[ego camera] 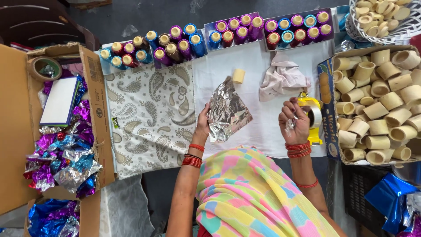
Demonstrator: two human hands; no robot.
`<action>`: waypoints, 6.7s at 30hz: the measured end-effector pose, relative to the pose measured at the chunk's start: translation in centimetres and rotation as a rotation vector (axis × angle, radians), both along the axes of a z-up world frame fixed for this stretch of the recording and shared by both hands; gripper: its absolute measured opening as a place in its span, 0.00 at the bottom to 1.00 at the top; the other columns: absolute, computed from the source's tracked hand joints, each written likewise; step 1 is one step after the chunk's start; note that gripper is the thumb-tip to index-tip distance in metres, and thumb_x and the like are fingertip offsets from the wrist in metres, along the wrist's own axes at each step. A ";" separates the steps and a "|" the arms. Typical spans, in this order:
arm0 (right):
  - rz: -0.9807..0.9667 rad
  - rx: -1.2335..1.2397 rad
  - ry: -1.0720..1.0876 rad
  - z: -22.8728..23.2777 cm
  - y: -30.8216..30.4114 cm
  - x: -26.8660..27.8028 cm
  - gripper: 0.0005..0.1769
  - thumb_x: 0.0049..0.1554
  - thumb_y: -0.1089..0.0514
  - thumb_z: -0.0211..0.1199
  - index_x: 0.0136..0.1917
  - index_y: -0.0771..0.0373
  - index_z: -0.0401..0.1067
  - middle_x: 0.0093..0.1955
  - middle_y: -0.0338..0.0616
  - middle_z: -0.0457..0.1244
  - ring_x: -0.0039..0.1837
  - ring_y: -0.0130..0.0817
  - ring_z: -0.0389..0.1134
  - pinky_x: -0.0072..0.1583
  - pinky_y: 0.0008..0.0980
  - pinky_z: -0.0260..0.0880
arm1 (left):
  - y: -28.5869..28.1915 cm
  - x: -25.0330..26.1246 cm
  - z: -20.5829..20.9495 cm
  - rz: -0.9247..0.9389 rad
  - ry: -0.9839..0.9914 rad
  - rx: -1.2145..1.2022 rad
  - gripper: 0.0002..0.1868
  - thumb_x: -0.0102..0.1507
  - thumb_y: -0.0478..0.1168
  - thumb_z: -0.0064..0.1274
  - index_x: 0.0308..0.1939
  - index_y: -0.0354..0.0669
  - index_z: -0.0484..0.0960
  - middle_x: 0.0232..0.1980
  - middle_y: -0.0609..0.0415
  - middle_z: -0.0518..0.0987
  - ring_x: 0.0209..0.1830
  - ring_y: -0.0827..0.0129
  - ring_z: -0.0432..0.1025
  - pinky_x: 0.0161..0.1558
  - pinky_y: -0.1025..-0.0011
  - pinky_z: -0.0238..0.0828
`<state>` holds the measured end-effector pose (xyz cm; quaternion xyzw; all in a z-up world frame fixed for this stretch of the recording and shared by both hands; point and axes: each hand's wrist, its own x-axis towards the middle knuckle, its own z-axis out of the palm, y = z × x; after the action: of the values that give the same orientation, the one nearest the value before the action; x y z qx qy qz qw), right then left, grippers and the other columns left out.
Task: The person wipes a small cylindrical candle with a white cloth, then picks up a sheet of orange metallic foil. They wrap the foil around the candle, folding and tucking the edges to cover it completely. Finally, they place the wrapped candle into a tray with other finished items.
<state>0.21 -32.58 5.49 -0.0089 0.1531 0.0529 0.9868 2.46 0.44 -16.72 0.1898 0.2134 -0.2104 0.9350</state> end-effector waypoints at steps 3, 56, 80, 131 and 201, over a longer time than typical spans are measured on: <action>0.009 0.044 -0.060 -1.4 -0.1 -0.1 0.07 0.74 0.60 0.47 0.59 0.65 0.64 0.41 0.37 0.53 0.34 0.24 0.50 0.38 0.24 0.54 | 0.6 -1.8 -8.4 0.061 -0.015 0.083 0.16 0.79 0.52 0.49 0.51 0.43 0.81 0.45 0.52 0.83 0.31 0.71 0.74 0.28 0.74 0.74; 0.127 -0.697 -0.046 -1.6 2.9 -1.6 0.13 0.69 0.64 0.49 0.65 0.60 0.66 0.42 0.33 0.60 0.32 0.18 0.48 0.34 0.19 0.49 | 1.7 -4.6 -2.9 -0.358 -0.206 1.691 0.29 0.62 0.45 0.63 0.61 0.43 0.67 0.58 0.45 0.68 0.52 0.56 0.70 0.54 0.58 0.68; -0.003 -0.238 0.037 -7.7 2.5 -2.8 0.32 0.52 0.84 0.48 0.64 0.61 0.67 0.62 0.47 0.60 0.64 0.37 0.63 0.66 0.31 0.66 | 0.7 -4.5 -2.2 -0.453 -0.317 1.569 0.28 0.62 0.34 0.56 0.64 0.45 0.63 0.44 0.42 0.81 0.42 0.53 0.77 0.47 0.57 0.71; 0.187 -0.618 0.843 -38.7 -13.4 -31.5 0.08 0.66 0.54 0.54 0.45 0.58 0.66 0.44 0.43 0.63 0.40 0.31 0.60 0.43 0.33 0.64 | 0.7 -5.1 -4.3 -0.316 -0.105 1.651 0.19 0.61 0.40 0.61 0.54 0.46 0.75 0.36 0.55 0.81 0.33 0.66 0.76 0.38 0.65 0.73; 0.808 -2.645 -1.013 -22.6 7.0 -3.0 0.35 0.66 0.35 0.45 0.83 0.36 0.47 0.86 0.46 0.40 0.87 0.48 0.34 0.81 0.54 0.29 | -4.5 -5.0 -0.3 -0.783 -0.818 2.181 0.44 0.63 0.48 0.60 0.79 0.57 0.54 0.82 0.47 0.45 0.82 0.45 0.40 0.74 0.37 0.44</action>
<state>-2.74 -25.58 -17.10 -0.9427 -0.2777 0.1346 0.1266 -2.55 -4.03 -17.01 0.9754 -0.1027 -0.1135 0.1588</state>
